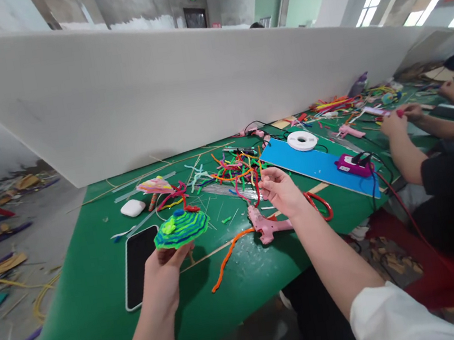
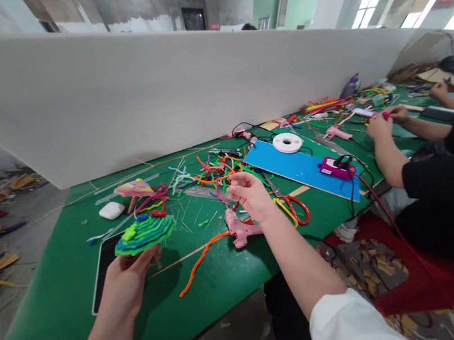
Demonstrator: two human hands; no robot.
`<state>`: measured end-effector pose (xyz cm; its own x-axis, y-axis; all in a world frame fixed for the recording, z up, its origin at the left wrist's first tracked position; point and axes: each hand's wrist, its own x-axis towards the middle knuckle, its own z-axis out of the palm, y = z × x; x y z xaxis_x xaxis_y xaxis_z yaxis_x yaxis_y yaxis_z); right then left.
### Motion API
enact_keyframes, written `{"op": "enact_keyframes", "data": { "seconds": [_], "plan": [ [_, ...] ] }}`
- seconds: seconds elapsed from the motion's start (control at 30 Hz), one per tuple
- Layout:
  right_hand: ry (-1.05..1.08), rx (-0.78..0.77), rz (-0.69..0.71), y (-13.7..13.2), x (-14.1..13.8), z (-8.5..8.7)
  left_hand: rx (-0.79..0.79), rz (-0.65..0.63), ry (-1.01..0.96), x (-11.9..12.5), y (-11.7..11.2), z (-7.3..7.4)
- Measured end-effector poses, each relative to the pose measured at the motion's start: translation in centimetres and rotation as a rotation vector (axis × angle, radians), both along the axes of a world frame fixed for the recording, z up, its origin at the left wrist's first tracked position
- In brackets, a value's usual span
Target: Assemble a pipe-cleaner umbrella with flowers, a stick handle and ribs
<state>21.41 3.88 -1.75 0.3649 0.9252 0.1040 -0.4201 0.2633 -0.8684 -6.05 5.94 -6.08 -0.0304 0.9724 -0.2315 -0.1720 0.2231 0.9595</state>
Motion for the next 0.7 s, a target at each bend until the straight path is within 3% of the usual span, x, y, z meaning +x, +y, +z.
{"op": "enact_keyframes", "data": {
  "seconds": [0.37,0.53,0.7],
  "plan": [
    [-0.12,-0.028,-0.469,-1.1,7.8,-1.1,-0.032,-0.018,0.034,0.2,0.0,-0.5],
    [-0.335,-0.165,-0.51,-0.6,8.2,-3.3,-0.063,-0.019,0.04,0.5,0.0,-0.5],
    [-0.729,-0.352,-0.468,0.0,8.1,-4.4,-0.05,-0.035,0.043,0.8,0.0,-0.4]
  ]
}}
